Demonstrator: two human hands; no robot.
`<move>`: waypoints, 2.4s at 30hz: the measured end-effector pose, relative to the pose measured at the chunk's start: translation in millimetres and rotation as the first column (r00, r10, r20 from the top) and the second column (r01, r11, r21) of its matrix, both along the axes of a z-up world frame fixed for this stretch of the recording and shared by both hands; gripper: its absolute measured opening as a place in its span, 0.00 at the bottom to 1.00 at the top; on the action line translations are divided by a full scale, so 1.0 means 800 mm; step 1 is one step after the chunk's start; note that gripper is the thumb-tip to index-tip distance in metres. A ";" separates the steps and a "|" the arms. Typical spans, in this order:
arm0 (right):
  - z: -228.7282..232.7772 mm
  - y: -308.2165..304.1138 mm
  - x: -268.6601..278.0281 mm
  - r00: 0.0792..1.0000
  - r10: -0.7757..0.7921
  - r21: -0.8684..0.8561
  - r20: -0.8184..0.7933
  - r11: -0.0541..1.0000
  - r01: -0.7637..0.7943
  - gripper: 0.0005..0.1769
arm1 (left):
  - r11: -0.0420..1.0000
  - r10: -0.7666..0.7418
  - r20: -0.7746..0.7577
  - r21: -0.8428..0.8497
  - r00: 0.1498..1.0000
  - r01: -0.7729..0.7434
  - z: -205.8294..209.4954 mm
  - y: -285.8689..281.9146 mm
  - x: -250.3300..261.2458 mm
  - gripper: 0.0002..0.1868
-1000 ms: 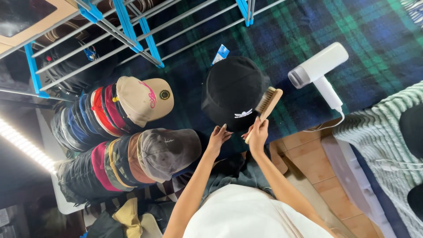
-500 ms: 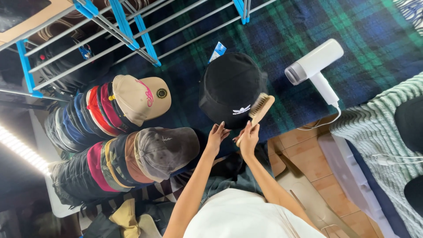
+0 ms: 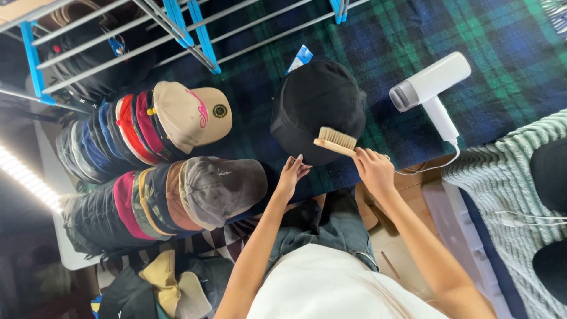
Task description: Cleaning a black bucket hat using a brush and a hair dryer
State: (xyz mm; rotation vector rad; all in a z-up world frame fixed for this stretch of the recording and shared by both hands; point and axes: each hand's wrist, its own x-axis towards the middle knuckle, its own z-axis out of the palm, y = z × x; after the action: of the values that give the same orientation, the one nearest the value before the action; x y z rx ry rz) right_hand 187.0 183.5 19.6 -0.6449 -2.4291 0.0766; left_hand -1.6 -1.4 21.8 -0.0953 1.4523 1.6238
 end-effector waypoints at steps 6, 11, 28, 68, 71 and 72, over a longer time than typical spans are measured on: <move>-0.016 -0.007 0.007 0.896 0.174 0.045 0.407 0.977 -0.210 0.07 | 0.993 0.108 0.093 0.047 0.990 -0.113 -0.038 -0.003 0.002 0.12; 0.045 -0.030 -0.002 0.836 0.326 -0.091 0.442 0.943 -0.320 0.12 | 0.986 0.139 0.106 0.080 0.985 -0.148 -0.078 -0.009 0.005 0.14; 0.064 -0.105 -0.099 0.888 0.159 -0.361 0.432 0.932 0.009 0.27 | 0.929 0.076 0.316 0.321 0.946 -0.182 -0.049 -0.020 0.016 0.43; 0.249 0.193 -0.060 0.685 0.568 -0.876 0.456 0.421 0.234 0.34 | 0.917 -0.109 -0.568 -0.374 0.816 -0.138 0.203 0.023 -0.098 0.30; 0.245 0.193 -0.067 0.764 0.500 -0.894 0.408 0.387 0.224 0.31 | 0.946 -0.201 -0.541 -0.324 0.817 0.019 0.216 0.049 -0.119 0.28; 0.248 0.187 -0.071 0.797 0.476 -0.907 0.372 0.370 0.202 0.29 | 0.883 -0.386 -0.525 -0.447 0.758 0.139 0.213 0.055 -0.127 0.28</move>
State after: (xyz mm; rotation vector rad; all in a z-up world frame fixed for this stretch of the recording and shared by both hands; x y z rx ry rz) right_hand 130.6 333.2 217.8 -1.0184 -2.8779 1.7274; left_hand -103.0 42.3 192.0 0.4412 2.1567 1.1465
